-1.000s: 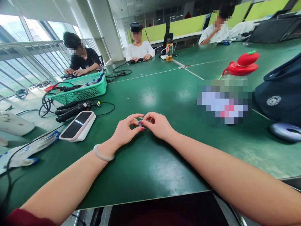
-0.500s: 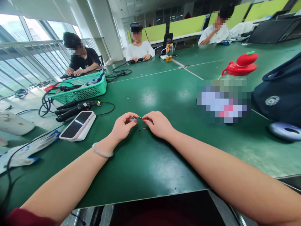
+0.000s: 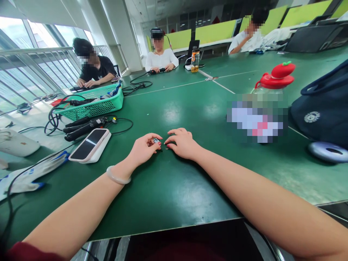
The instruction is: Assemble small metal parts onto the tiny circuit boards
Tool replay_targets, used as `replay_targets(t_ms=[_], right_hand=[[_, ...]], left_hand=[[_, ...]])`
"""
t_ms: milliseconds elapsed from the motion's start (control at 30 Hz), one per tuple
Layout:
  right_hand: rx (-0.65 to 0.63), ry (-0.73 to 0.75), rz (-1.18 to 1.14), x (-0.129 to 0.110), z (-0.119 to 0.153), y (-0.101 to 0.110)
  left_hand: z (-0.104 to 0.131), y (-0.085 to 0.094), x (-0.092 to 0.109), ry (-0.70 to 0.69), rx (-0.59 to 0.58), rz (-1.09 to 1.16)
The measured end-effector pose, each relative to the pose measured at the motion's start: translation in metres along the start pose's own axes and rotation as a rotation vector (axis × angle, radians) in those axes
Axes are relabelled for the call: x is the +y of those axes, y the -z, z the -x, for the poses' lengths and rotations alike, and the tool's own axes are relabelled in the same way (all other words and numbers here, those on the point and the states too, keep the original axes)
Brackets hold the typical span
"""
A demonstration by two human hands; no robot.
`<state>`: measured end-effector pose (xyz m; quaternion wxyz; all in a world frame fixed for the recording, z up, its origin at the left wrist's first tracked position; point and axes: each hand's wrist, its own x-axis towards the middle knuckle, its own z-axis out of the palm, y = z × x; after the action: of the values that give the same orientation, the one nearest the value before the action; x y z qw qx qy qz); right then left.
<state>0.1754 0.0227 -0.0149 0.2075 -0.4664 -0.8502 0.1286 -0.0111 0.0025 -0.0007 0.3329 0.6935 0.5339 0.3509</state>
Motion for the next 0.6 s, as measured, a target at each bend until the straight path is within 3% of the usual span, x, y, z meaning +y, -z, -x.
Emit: replay_targets(t_ms=[133,300,600], right_hand=[[0.011,0.01,-0.152,0.007,0.004,0.012],[-0.049,-0.079,-0.119,0.007,0.004,0.02],[-0.077,0.064,-0.041,0.002,0.004,0.01]], left_hand=[[-0.001,-0.003,0.0,0.047,-0.201,0.258],[-0.005,0.0,-0.004,-0.038,-0.118,0.211],[-0.004,0.002,-0.004,-0.067,-0.082,0.076]])
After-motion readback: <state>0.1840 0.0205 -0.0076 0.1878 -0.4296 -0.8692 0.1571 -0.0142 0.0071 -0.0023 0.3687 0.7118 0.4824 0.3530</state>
